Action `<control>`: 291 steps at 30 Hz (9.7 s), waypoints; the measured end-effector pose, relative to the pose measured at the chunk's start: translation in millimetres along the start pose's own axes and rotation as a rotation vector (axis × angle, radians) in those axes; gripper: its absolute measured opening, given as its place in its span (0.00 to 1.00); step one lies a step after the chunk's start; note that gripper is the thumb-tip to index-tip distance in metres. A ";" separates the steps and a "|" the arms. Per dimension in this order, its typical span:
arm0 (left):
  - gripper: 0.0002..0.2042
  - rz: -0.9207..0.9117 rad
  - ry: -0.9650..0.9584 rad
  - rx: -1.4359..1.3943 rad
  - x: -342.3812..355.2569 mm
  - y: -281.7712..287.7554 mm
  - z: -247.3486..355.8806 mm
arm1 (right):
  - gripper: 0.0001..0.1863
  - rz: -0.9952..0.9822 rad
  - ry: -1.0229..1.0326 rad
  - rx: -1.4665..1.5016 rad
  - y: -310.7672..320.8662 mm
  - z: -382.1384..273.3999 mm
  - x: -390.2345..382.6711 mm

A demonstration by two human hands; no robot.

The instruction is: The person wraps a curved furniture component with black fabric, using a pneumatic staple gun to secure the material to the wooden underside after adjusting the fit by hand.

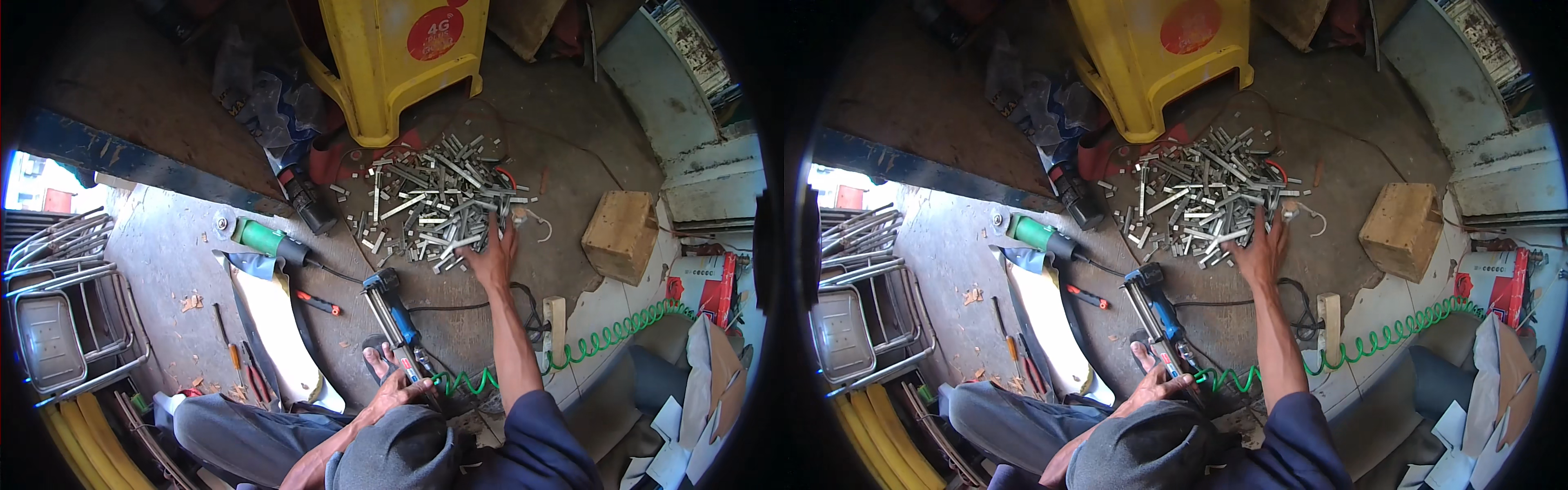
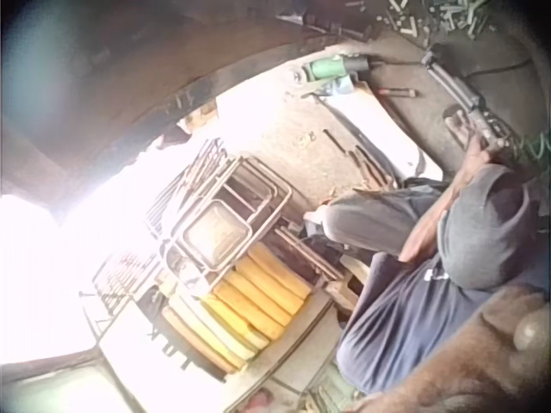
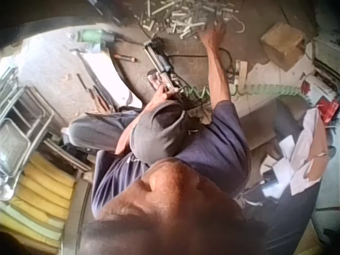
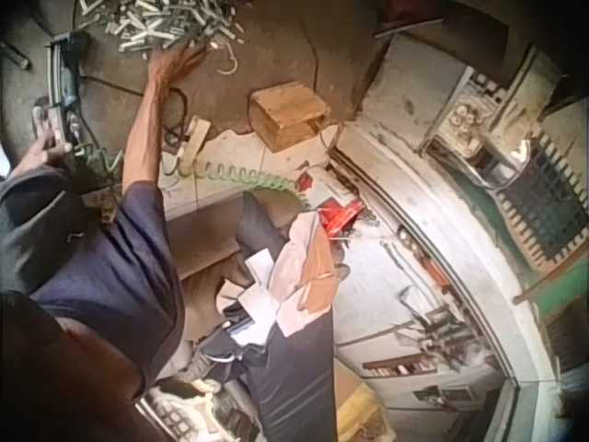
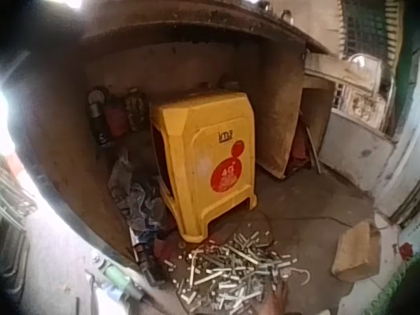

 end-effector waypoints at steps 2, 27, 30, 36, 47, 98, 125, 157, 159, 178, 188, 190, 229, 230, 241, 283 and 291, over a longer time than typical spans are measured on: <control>0.17 0.033 0.121 -0.176 -1.9 1.3 -10.5 | 0.47 0.043 -0.018 0.021 2.4 -2.9 29.4; 0.23 0.034 0.241 -0.110 12.8 6.9 -57.2 | 0.08 0.141 0.077 0.272 -30.0 -69.3 10.2; 0.20 0.044 0.249 -0.129 10.6 7.6 -50.4 | 0.08 0.222 -0.004 0.295 2.2 -33.0 17.8; 0.20 0.067 0.327 -0.095 8.2 9.3 -42.2 | 0.15 0.044 0.321 0.139 14.6 -69.6 -58.9; 0.18 0.068 0.238 -0.009 2.3 8.1 -17.2 | 0.23 0.075 0.501 0.131 -12.1 -53.2 -35.5; 0.57 0.130 0.161 0.553 36.4 -0.4 -60.3 | 0.10 0.353 -0.318 0.010 79.1 35.4 -26.8; 0.43 0.325 0.113 0.888 67.6 -6.4 -123.0 | 0.12 -0.344 0.232 0.428 55.8 -168.7 -127.1; 0.58 0.154 0.172 0.606 46.4 -0.2 -99.1 | 0.28 -0.052 0.487 -0.199 0.7 -8.4 17.0; 0.58 0.139 0.174 0.511 42.7 0.8 -91.8 | 0.27 -0.039 0.400 -0.162 2.1 5.3 25.0; 0.61 0.155 0.266 0.469 31.3 4.9 -59.1 | 0.16 0.184 0.047 -0.105 23.0 1.4 55.8; 0.58 0.122 0.206 0.609 45.3 0.9 -100.3 | 0.09 0.117 0.452 -0.095 26.1 -18.4 69.1; 0.58 0.119 0.183 0.612 47.1 0.3 -105.4 | 0.09 0.058 0.406 -0.027 23.4 -9.0 67.7; 0.22 -0.070 0.428 -0.346 12.3 10.9 63.6 | 0.16 -0.498 0.206 0.775 78.5 -145.6 -37.1; 0.26 -0.061 0.391 -0.138 11.0 10.0 62.5 | 0.15 -0.655 0.049 0.963 62.7 -143.6 -46.8; 0.34 0.040 0.191 0.330 17.2 8.2 35.6 | 0.11 -0.742 0.253 0.736 36.5 -165.5 -68.7; 0.25 1.597 0.276 0.422 -102.2 384.0 -58.6 | 0.28 -0.368 0.185 0.311 94.8 -39.5 -147.9; 0.16 0.730 -0.099 -0.480 -76.3 340.1 -114.8 | 0.44 -0.318 0.206 -0.132 62.3 22.4 -236.5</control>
Point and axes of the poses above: each hand's wrist, its own x-axis towards the middle knuckle, its own y-axis out of the back of the hand, z = x × y, the point moved 8 cm from there along x, towards the middle knuckle, and after that the axes turned 5 degrees about -x, right-handed, at the moved point
